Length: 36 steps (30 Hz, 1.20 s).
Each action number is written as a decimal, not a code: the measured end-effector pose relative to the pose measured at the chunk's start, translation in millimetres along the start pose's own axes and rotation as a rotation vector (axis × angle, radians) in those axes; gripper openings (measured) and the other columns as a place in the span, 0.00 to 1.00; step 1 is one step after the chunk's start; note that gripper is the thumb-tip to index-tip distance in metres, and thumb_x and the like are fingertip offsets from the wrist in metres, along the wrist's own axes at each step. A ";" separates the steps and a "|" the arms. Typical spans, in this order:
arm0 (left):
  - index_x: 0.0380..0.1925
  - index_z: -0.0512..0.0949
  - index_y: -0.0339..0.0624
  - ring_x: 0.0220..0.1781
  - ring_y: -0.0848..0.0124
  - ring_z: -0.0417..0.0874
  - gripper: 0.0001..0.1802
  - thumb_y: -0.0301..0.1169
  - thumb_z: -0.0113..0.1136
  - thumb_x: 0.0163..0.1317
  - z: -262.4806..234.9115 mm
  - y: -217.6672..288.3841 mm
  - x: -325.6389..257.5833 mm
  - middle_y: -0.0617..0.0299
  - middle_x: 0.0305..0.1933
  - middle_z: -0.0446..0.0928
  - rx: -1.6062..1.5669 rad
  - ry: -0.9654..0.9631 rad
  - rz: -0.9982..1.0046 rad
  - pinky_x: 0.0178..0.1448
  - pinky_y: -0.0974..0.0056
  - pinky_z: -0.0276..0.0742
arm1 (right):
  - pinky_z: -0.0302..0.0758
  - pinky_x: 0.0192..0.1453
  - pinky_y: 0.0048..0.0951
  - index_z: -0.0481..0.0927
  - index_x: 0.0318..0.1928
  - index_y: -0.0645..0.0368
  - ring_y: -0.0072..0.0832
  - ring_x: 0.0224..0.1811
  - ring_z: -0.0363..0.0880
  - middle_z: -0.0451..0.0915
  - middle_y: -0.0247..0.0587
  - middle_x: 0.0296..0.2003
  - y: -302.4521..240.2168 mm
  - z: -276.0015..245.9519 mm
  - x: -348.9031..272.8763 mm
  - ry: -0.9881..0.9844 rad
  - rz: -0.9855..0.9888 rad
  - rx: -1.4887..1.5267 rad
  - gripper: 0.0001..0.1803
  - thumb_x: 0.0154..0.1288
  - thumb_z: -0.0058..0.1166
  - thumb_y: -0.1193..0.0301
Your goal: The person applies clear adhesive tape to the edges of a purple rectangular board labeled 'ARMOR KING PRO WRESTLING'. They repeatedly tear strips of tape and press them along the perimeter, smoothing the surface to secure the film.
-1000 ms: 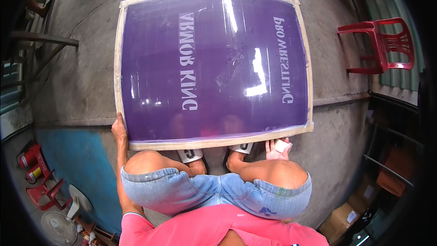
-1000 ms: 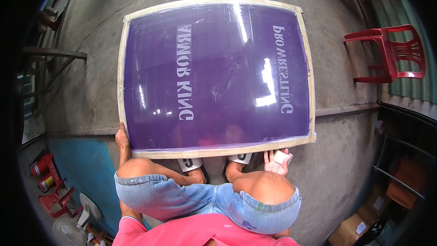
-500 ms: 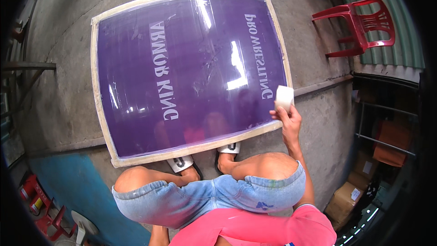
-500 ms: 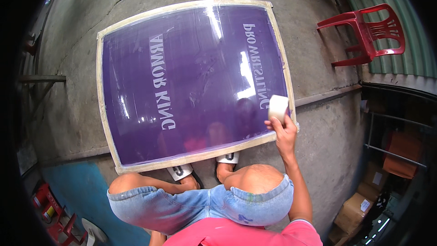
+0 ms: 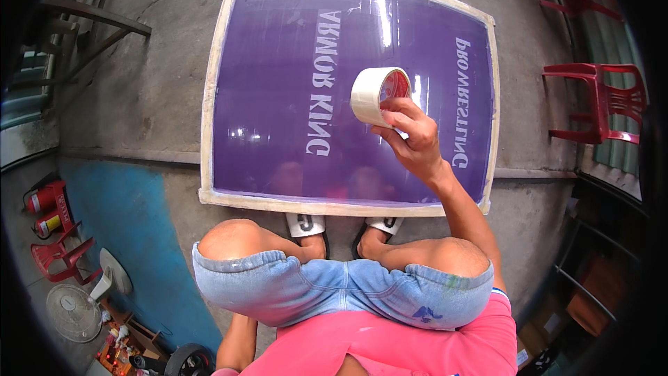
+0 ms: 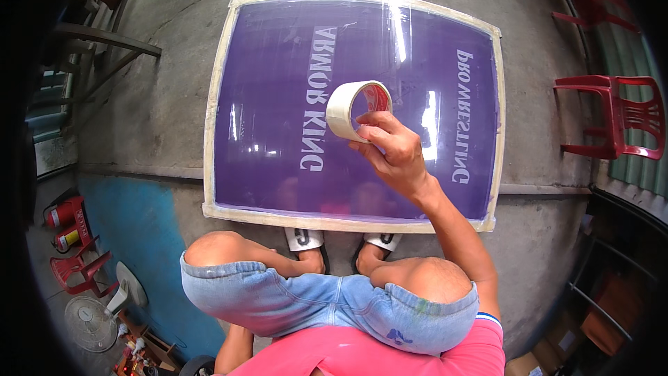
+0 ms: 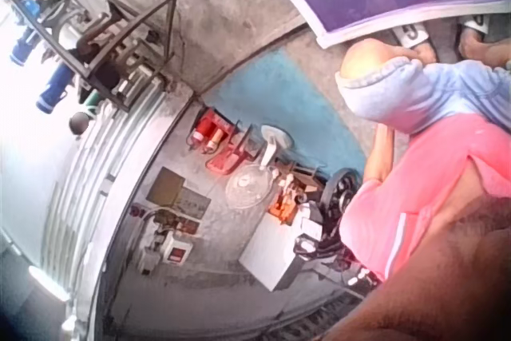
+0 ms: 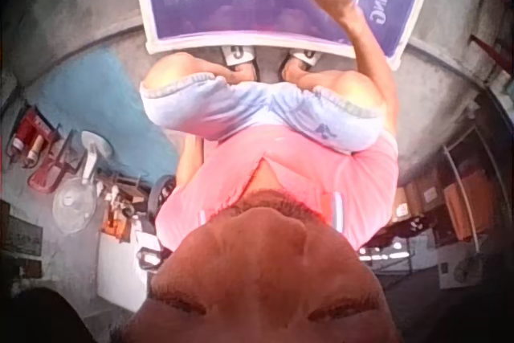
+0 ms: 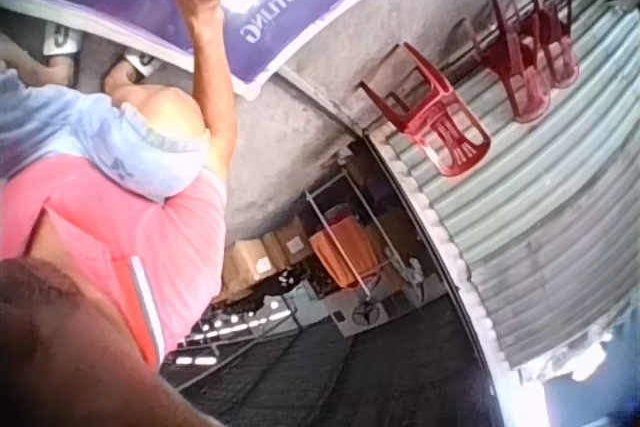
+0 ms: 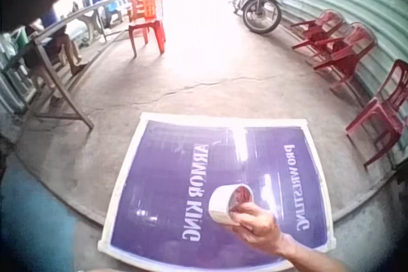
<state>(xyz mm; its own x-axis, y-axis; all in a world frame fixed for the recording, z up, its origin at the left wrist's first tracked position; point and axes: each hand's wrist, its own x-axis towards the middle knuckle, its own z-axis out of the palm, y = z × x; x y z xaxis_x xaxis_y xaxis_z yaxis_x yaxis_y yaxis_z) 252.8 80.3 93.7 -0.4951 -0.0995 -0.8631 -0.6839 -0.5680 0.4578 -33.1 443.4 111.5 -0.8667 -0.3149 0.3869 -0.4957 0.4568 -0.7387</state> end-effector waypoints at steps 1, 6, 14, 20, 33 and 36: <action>0.64 0.65 0.45 0.68 0.58 0.67 0.28 0.51 0.47 0.74 19.7 12.7 -9.6 0.54 0.63 0.71 -0.049 -0.080 -0.017 0.72 0.46 0.59 | 0.82 0.39 0.34 0.80 0.35 0.63 0.39 0.38 0.85 0.83 0.44 0.41 -1.7 2.4 2.7 0.000 -0.013 -0.001 0.11 0.52 0.70 0.77; 0.70 0.63 0.47 0.74 0.56 0.64 0.33 0.53 0.45 0.74 103.4 135.0 -29.5 0.53 0.69 0.70 -0.446 -0.559 0.372 0.77 0.43 0.56 | 0.81 0.40 0.32 0.84 0.39 0.62 0.36 0.38 0.84 0.83 0.43 0.40 -6.4 11.3 -13.4 -0.071 0.121 0.067 0.10 0.55 0.69 0.78; 0.58 0.79 0.40 0.50 0.66 0.82 0.23 0.31 0.66 0.63 212.8 159.5 114.5 0.55 0.48 0.81 1.000 -0.447 1.118 0.58 0.63 0.76 | 0.78 0.36 0.27 0.85 0.39 0.64 0.25 0.31 0.81 0.81 0.41 0.33 -23.8 41.1 -23.3 -0.202 0.413 0.374 0.08 0.60 0.65 0.74; 0.42 0.86 0.33 0.41 0.73 0.81 0.10 0.22 0.69 0.59 196.4 73.0 136.2 0.59 0.40 0.81 0.697 -0.418 0.751 0.45 0.70 0.77 | 0.70 0.30 0.34 0.81 0.32 0.64 0.29 0.25 0.75 0.76 0.45 0.22 -21.7 67.7 -79.8 -0.235 0.570 0.363 0.14 0.60 0.66 0.65; 0.32 0.83 0.35 0.35 0.79 0.76 0.01 0.21 0.65 0.60 121.3 30.9 126.2 0.68 0.30 0.80 0.514 -0.209 0.347 0.42 0.73 0.71 | 0.65 0.61 0.59 0.83 0.51 0.57 0.50 0.56 0.73 0.82 0.49 0.46 -35.3 85.8 -110.6 -0.636 0.391 0.238 0.27 0.62 0.60 0.48; 0.32 0.83 0.34 0.33 0.79 0.76 0.01 0.21 0.64 0.62 80.2 64.7 142.9 0.68 0.30 0.80 0.578 -0.030 0.502 0.41 0.71 0.72 | 0.72 0.55 0.47 0.80 0.52 0.58 0.48 0.48 0.76 0.81 0.51 0.40 -14.8 39.3 -102.5 -0.820 0.488 0.284 0.33 0.56 0.65 0.45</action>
<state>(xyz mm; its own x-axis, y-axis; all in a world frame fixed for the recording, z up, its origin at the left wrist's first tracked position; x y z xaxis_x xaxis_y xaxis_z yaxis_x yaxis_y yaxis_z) 94.8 94.9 17.1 -0.8292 -0.2055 -0.5198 -0.5405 0.0579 0.8394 65.2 436.3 61.1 -0.6123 -0.6723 -0.4160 0.0292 0.5066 -0.8617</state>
